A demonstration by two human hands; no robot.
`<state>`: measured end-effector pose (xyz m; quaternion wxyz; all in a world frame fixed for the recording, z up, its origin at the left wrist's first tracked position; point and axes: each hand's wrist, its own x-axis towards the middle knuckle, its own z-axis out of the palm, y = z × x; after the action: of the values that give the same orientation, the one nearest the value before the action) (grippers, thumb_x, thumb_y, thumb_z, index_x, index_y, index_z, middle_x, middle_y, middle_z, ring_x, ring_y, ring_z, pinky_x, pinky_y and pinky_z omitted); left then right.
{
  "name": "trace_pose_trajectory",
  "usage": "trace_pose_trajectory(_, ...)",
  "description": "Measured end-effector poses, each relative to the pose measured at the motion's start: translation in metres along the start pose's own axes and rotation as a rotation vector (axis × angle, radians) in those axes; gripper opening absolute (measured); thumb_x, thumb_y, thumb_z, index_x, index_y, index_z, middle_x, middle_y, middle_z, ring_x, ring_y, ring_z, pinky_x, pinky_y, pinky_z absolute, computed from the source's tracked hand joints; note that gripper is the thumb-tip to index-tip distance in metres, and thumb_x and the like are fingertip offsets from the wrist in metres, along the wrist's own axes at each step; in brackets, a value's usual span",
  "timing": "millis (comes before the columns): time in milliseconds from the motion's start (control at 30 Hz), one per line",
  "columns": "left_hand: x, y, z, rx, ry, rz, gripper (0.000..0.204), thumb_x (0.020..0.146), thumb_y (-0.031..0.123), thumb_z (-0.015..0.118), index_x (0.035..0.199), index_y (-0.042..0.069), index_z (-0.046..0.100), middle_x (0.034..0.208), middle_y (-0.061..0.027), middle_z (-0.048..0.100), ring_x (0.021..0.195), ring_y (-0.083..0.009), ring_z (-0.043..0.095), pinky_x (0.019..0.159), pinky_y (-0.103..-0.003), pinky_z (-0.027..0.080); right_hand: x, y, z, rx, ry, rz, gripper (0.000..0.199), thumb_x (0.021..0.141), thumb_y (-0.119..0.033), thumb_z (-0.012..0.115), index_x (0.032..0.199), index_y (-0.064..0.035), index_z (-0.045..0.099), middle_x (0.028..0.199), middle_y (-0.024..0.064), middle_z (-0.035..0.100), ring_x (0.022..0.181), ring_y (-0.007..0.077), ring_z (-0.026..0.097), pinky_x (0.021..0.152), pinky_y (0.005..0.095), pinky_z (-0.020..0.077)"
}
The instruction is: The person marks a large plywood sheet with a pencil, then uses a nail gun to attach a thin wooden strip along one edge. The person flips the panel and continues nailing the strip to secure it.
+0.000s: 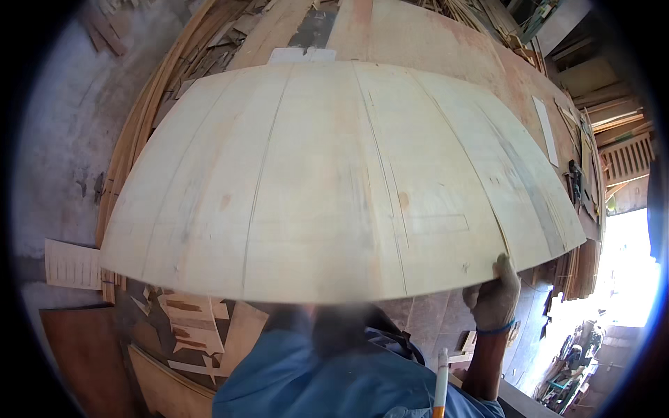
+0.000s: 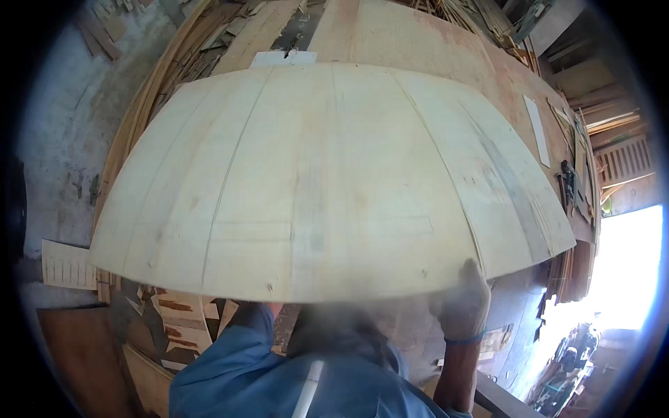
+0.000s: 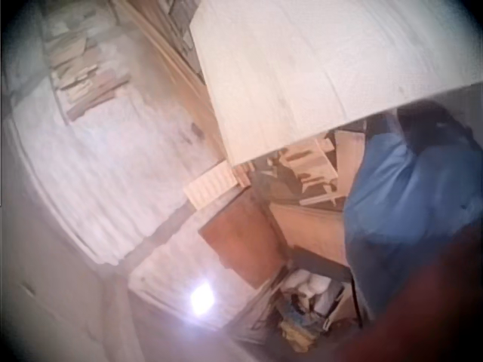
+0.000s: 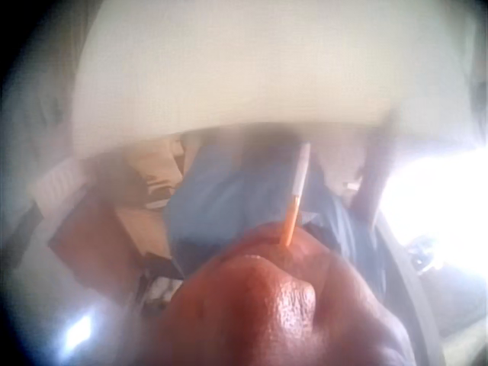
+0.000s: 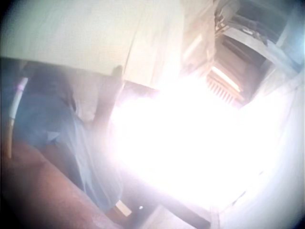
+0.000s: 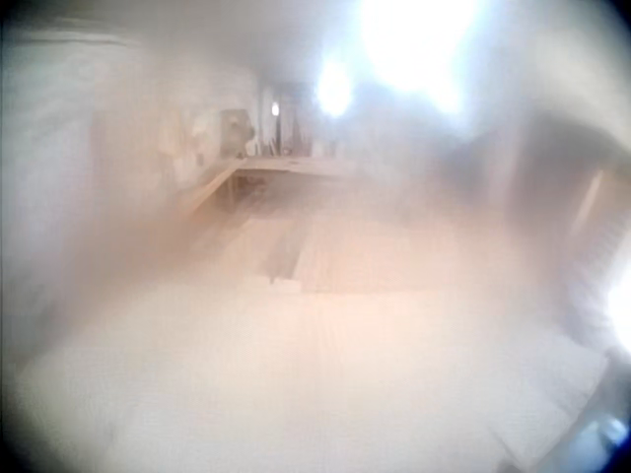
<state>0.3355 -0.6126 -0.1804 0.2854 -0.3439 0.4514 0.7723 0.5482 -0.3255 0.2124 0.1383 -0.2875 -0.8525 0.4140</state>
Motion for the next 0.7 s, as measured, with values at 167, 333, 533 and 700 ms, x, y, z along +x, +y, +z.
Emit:
trace_pose_trajectory(167,0.0,0.004,-0.012,0.001,-0.001,-0.043,0.066,0.105,0.051,0.046,0.147,0.0,0.046,0.15,-0.0204,0.049,0.139,-0.0371,0.046,0.119,-0.055,0.036,-0.012,-0.008,0.01,0.271,-0.036,0.254,0.035,0.094,-0.031,0.057,0.111,-0.0009,0.059,0.075,0.011,0.066,0.046,0.0162,0.056,0.038,0.0261,0.0406)
trace_pose_trajectory(333,-0.033,0.037,-0.028,-0.112,-0.029,-0.029,0.067,0.105,0.052,0.046,0.148,0.001,0.045,0.151,-0.0195,0.049,0.139,-0.0367,0.046,0.118,-0.055,0.037,-0.017,0.012,0.018,0.316,-0.059,0.198,0.041,0.101,-0.038,0.055,0.118,-0.0013,0.058,0.082,0.0118,0.069,0.05,0.019,0.06,0.037,0.0274,0.0419)
trace_pose_trajectory(533,-0.127,0.079,-0.069,-0.392,-0.011,0.068,0.068,0.104,0.052,0.046,0.15,0.001,0.044,0.152,-0.0183,0.048,0.139,-0.0362,0.047,0.118,-0.054,0.037,-0.029,0.074,0.066,0.45,-0.141,0.241,0.044,0.102,-0.042,0.055,0.123,-0.0026,0.057,0.094,0.0136,0.069,0.065,0.0258,0.064,0.05,0.0362,0.0485)
trace_pose_trajectory(700,-0.214,0.107,-0.128,-0.728,0.106,0.232,0.069,0.104,0.052,0.046,0.151,0.002,0.043,0.152,-0.0174,0.048,0.139,-0.0357,0.047,0.118,-0.053,0.038,-0.051,0.105,0.117,1.351,-0.163,0.811,0.05,0.105,-0.048,0.05,0.133,-0.0074,0.054,0.114,0.013,0.068,0.089,0.0305,0.067,0.065,0.0422,0.0527)
